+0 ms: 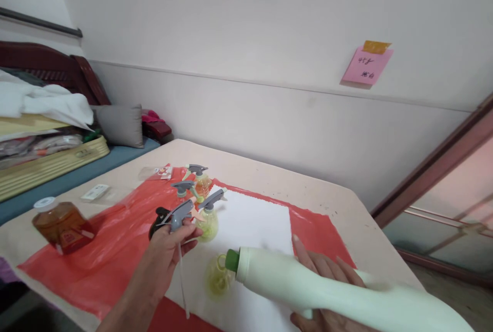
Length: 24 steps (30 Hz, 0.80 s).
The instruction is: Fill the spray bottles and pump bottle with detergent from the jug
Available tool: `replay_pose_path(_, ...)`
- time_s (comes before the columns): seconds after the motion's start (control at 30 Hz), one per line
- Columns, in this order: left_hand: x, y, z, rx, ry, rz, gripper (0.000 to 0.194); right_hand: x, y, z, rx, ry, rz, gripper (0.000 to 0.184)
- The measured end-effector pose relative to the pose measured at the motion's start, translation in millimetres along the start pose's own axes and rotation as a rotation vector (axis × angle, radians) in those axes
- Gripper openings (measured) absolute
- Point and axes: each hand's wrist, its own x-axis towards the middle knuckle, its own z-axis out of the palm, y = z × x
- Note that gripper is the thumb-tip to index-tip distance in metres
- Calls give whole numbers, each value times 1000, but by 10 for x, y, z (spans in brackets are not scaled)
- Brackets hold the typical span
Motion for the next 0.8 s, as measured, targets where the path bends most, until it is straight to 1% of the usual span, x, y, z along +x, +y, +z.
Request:
replay_pose_path(0.07, -3, 3, 3, -5, 3, -4, 28, 4, -5, 43, -12, 36, 9, 74)
replay_pose_path(0.17, -13, 9, 3, -12, 5, 0, 29, 16, -11, 55, -35, 38, -7, 80)
replay_pose_path(0.37, -15, 14, 10, -13, 16, -1, 32, 68, -37, 2, -45, 54, -17, 77)
replay_pose_path(0.5, -13, 13, 16, -14, 14, -1, 32, 128, -54, -66, -144, 96, -104, 76)
replay_pose_path(0.57, -16, 12, 15, -15, 10, -2, 33, 144, -53, -93, -157, 98, -126, 75)
replay_pose_path(0.73, -23, 7, 5, -16, 1, -9, 33, 145, -78, -118, -178, 87, -123, 71)
replay_pose_path(0.8, -23, 5, -1, -12, -1, -14, 33, 147, -102, -129, -187, 59, -103, 72)
